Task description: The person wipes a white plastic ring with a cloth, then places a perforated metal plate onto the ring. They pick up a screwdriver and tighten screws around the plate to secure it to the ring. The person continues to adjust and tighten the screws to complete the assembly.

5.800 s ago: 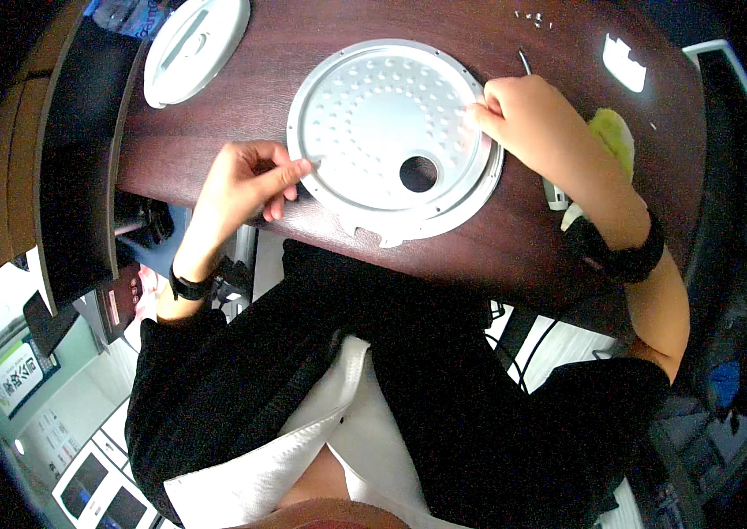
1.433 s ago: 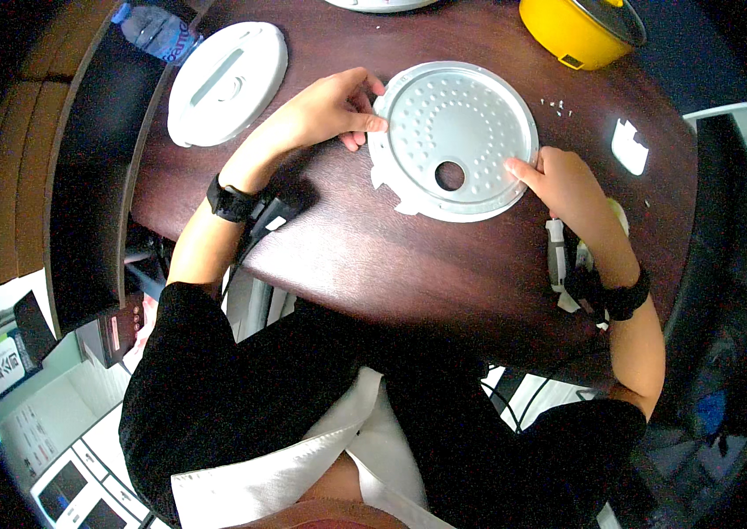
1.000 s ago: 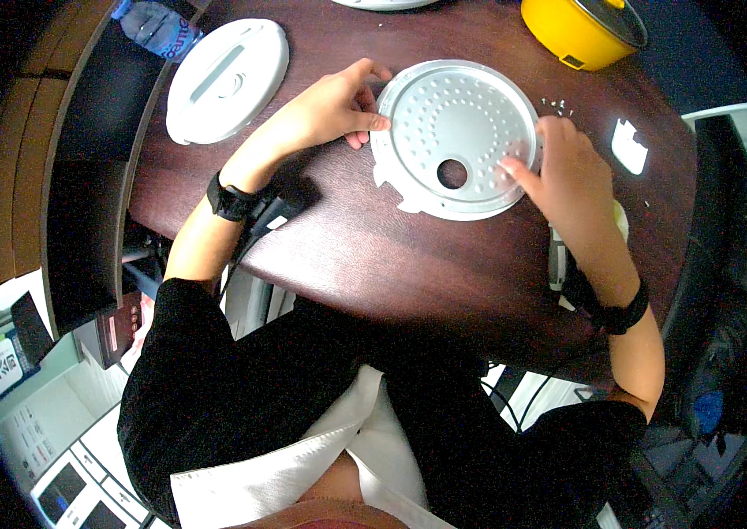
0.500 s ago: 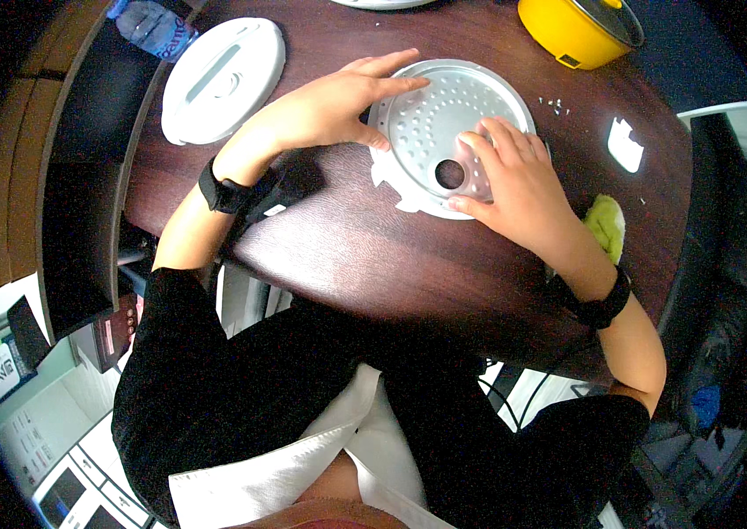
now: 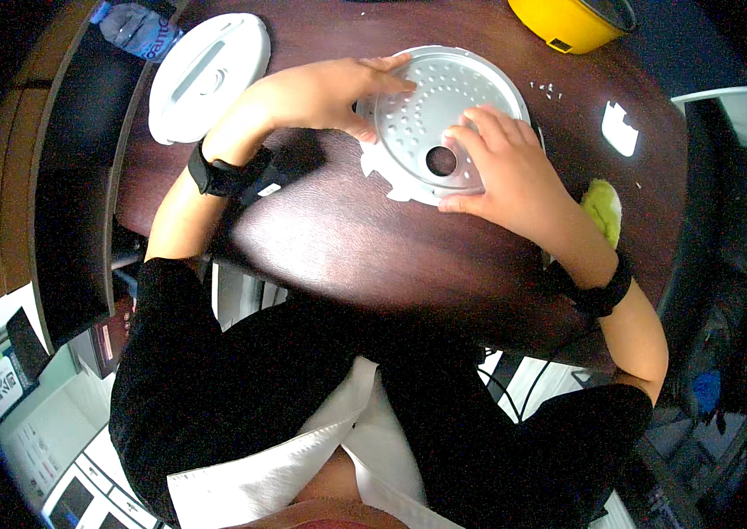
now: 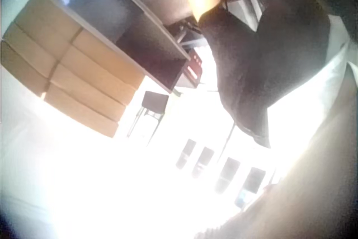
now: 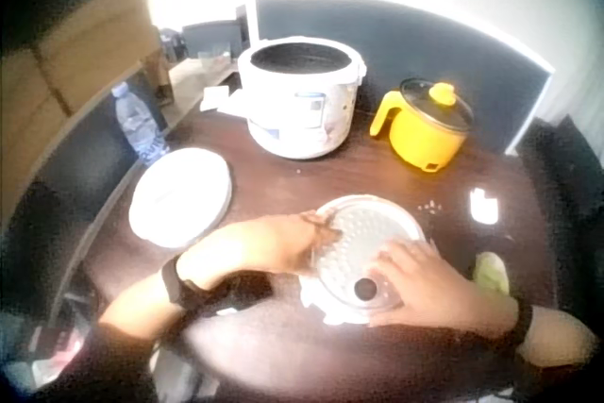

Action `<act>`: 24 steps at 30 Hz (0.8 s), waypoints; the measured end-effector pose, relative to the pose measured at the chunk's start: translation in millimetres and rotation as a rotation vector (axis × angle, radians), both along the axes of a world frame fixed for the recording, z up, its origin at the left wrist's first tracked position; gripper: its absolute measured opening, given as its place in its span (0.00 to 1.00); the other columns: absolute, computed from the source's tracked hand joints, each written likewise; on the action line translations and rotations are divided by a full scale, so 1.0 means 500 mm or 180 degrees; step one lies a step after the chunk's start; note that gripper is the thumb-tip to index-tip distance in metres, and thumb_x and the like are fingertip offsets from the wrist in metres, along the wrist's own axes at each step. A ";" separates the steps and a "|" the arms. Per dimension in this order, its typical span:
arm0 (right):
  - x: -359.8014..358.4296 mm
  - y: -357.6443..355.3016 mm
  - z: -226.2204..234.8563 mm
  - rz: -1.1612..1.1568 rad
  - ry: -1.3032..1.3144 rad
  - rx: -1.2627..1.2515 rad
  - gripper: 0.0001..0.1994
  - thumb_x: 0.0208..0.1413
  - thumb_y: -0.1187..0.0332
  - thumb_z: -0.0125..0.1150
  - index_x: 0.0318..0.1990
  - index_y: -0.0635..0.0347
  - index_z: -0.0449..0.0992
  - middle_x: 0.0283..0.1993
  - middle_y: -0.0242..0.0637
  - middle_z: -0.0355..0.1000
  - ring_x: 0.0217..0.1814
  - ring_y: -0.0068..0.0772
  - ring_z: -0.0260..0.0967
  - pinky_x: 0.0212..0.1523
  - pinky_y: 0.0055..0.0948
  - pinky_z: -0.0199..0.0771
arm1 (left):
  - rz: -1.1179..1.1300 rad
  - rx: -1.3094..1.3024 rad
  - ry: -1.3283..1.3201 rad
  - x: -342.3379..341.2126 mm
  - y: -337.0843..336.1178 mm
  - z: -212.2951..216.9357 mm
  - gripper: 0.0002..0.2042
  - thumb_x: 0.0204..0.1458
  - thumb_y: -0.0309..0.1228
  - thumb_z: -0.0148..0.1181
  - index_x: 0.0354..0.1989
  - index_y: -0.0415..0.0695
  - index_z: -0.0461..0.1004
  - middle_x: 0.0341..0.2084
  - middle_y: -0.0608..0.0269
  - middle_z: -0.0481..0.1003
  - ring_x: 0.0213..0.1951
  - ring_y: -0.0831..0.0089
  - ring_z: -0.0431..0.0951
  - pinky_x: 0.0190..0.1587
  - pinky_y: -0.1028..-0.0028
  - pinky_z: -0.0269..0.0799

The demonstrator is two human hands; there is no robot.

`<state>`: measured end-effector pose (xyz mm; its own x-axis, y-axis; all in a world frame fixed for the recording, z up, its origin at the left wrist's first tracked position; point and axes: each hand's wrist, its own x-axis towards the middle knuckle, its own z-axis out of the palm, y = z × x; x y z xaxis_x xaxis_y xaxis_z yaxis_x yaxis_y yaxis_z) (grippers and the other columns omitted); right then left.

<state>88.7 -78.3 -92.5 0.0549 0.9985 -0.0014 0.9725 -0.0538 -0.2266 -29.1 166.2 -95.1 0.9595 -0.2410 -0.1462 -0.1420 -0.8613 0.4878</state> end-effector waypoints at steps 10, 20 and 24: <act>0.004 0.000 -0.003 0.0184 0.0366 0.0027 0.28 0.36 0.65 0.73 0.47 0.63 0.70 0.51 0.46 0.66 0.58 0.49 0.62 0.58 0.40 0.63 | 0.0700 -0.0581 -0.0351 0.021 0.052 -0.014 0.24 0.55 0.37 0.59 0.58 0.39 0.66 0.50 0.47 0.73 0.51 0.59 0.74 0.55 0.66 0.68; -0.023 0.011 -0.002 0.0523 0.0054 0.0174 0.26 0.42 0.61 0.68 0.51 0.54 0.71 0.52 0.41 0.65 0.57 0.44 0.62 0.54 0.40 0.63 | 0.1418 -0.0456 0.0592 0.027 0.029 -0.008 0.21 0.51 0.35 0.60 0.50 0.35 0.71 0.31 0.55 0.78 0.24 0.73 0.74 0.27 0.72 0.74; -0.028 0.012 -0.003 0.0592 -0.0097 0.0106 0.24 0.43 0.61 0.66 0.50 0.54 0.72 0.54 0.40 0.65 0.59 0.42 0.61 0.54 0.39 0.62 | 0.1165 -0.0403 0.0655 0.026 0.027 -0.003 0.23 0.44 0.33 0.67 0.48 0.33 0.72 0.34 0.51 0.77 0.29 0.67 0.77 0.31 0.69 0.75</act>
